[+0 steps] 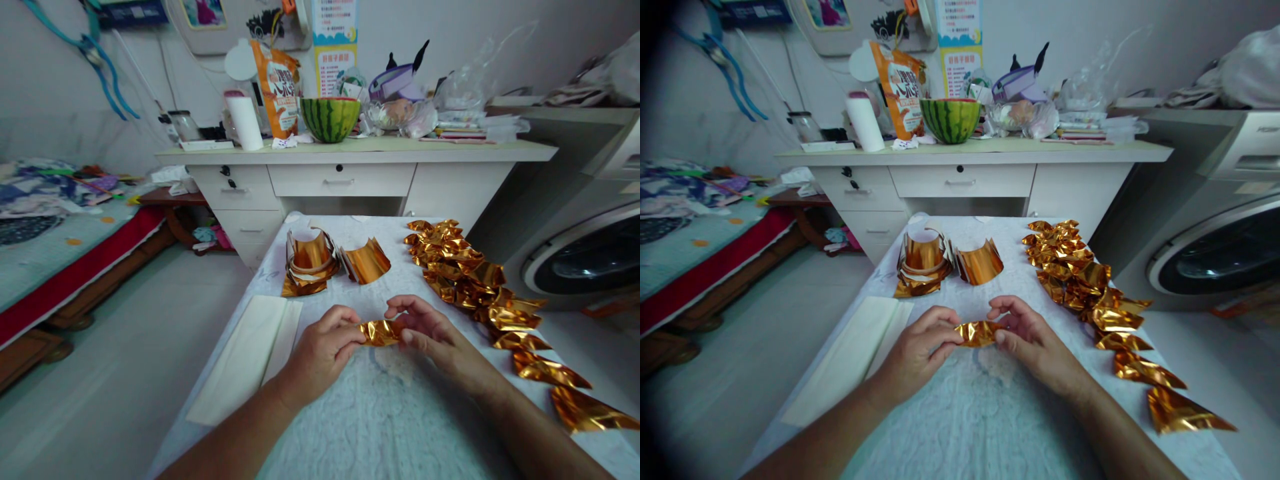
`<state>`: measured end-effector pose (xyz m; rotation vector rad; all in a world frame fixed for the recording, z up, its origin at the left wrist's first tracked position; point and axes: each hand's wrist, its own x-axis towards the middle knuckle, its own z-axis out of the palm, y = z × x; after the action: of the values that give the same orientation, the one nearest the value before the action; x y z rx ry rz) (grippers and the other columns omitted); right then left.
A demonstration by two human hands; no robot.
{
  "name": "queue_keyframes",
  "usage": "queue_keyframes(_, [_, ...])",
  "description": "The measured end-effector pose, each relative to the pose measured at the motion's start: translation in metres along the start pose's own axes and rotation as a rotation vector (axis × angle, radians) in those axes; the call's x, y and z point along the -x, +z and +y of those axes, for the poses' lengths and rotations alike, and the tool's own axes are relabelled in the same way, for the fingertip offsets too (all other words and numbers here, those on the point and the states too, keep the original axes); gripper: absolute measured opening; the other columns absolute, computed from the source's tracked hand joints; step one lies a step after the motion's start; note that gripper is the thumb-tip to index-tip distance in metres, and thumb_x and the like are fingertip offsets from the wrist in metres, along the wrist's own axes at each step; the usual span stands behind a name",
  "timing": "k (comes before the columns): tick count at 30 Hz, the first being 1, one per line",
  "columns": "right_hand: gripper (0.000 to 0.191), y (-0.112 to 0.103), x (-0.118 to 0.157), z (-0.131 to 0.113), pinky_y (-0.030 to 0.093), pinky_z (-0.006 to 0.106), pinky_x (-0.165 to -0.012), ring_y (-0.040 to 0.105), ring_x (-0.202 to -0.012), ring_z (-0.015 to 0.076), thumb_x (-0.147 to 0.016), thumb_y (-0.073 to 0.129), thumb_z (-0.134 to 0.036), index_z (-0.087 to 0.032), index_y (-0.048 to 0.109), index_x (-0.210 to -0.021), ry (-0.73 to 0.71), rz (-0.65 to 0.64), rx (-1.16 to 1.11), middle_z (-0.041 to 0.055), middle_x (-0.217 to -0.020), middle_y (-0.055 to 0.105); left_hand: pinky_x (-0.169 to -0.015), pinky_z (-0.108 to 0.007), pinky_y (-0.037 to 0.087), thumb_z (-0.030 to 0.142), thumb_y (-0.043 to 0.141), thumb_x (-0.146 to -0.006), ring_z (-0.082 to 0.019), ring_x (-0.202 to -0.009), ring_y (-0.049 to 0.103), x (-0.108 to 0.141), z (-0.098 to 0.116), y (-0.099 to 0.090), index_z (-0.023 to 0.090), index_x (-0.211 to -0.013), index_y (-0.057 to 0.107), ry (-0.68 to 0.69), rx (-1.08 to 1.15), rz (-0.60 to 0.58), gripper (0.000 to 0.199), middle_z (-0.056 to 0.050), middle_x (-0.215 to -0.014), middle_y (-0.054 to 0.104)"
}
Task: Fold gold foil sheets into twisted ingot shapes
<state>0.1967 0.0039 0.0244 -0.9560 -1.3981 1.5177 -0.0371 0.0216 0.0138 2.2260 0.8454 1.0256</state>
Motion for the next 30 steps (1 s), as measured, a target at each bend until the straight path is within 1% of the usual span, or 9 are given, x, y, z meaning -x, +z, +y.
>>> queue_keyframes(3, [0.027,-0.001,0.0,0.001,0.04,0.023,-0.06,0.049,-0.071,0.0118,-0.089,0.061,-0.044,-0.021,0.056,-0.103,0.018,0.054,0.082,-0.0002,-0.086,0.054,-0.076,-0.023,0.051,0.002,0.052,-0.086,-0.013,-0.089,0.062,0.001,-0.001,0.002,0.018,-0.094,0.066,0.06,-0.076,0.005,0.023,-0.006,-0.104,0.057])
queue_keyframes(6, [0.03,0.001,-0.002,0.005,0.031,0.02,-0.049,0.04,-0.055,0.0082,-0.087,0.063,-0.048,-0.02,0.052,-0.085,0.08,0.081,0.113,-0.0051,-0.067,0.046,-0.073,-0.023,0.051,0.003,0.05,-0.087,-0.014,-0.085,0.061,0.001,-0.002,0.002,0.018,-0.094,0.067,0.065,-0.172,-0.013,0.023,-0.005,-0.098,0.059])
queue_keyframes(10, [0.036,0.004,-0.006,0.009,0.025,0.02,-0.044,0.034,-0.05,0.007,-0.083,0.066,-0.051,-0.02,0.048,-0.076,0.08,0.125,0.139,-0.0065,-0.062,0.044,-0.072,-0.024,0.051,0.003,0.048,-0.087,-0.014,-0.084,0.06,0.001,-0.001,0.003,0.02,-0.096,0.067,0.045,-0.222,-0.049,0.027,-0.004,-0.096,0.059])
queue_keyframes(13, [0.035,0.004,-0.008,0.012,0.029,0.02,-0.048,0.039,-0.055,0.0085,-0.082,0.067,-0.049,-0.02,0.049,-0.074,0.023,0.182,0.19,-0.005,-0.063,0.046,-0.081,-0.027,0.051,0.003,0.047,-0.087,-0.016,-0.093,0.06,0.001,0.001,0.002,0.026,-0.113,0.063,0.011,-0.177,-0.068,0.038,-0.004,-0.104,0.058])
queue_keyframes(15, [0.033,0.003,-0.008,0.013,0.033,0.021,-0.051,0.043,-0.058,0.01,-0.081,0.067,-0.047,-0.02,0.05,-0.074,0.003,0.229,0.221,-0.004,-0.065,0.047,-0.088,-0.031,0.05,0.003,0.046,-0.088,-0.017,-0.102,0.059,0.002,0.001,0.002,0.029,-0.128,0.052,-0.02,-0.141,-0.047,0.048,-0.005,-0.114,0.056])
queue_keyframes(17, [0.029,0.001,-0.008,0.012,0.036,0.022,-0.053,0.046,-0.06,0.0114,-0.081,0.067,-0.044,-0.021,0.051,-0.076,-0.013,0.276,0.243,-0.003,-0.067,0.049,-0.091,-0.032,0.05,0.002,0.045,-0.087,-0.017,-0.102,0.058,0.002,0.001,0.001,0.03,-0.136,0.043,-0.048,-0.115,-0.008,0.056,-0.006,-0.119,0.054])
queue_keyframes(23, [0.016,-0.012,-0.009,0.004,0.034,0.021,-0.048,0.042,-0.054,0.0101,-0.079,0.063,-0.03,-0.022,0.049,-0.075,-0.106,0.409,0.331,-0.005,-0.064,0.045,-0.084,-0.03,0.051,0.001,0.047,-0.083,-0.013,-0.086,0.059,0.003,-0.003,0.002,0.03,-0.139,0.035,-0.061,-0.081,0.047,0.064,-0.004,-0.115,0.055])
queue_keyframes(27, [0.004,-0.033,-0.009,-0.006,0.034,0.023,-0.048,0.043,-0.052,0.0118,-0.076,0.058,-0.024,-0.022,0.055,-0.079,-0.124,0.613,0.496,-0.0045,-0.061,0.048,-0.081,-0.03,0.051,0.002,0.047,-0.083,-0.012,-0.083,0.059,0.003,-0.005,0.005,0.03,-0.139,0.032,-0.092,-0.083,0.046,0.065,-0.004,-0.114,0.056])
queue_keyframes(30, [0.007,-0.049,-0.004,-0.016,0.035,0.024,-0.049,0.047,-0.052,0.0134,-0.076,0.056,-0.025,-0.022,0.058,-0.081,-0.138,0.768,0.599,-0.0036,-0.061,0.052,-0.079,-0.029,0.051,0.003,0.048,-0.082,-0.012,-0.08,0.06,0.004,-0.007,0.006,0.03,-0.139,0.032,-0.124,-0.088,0.037,0.065,-0.003,-0.112,0.056])
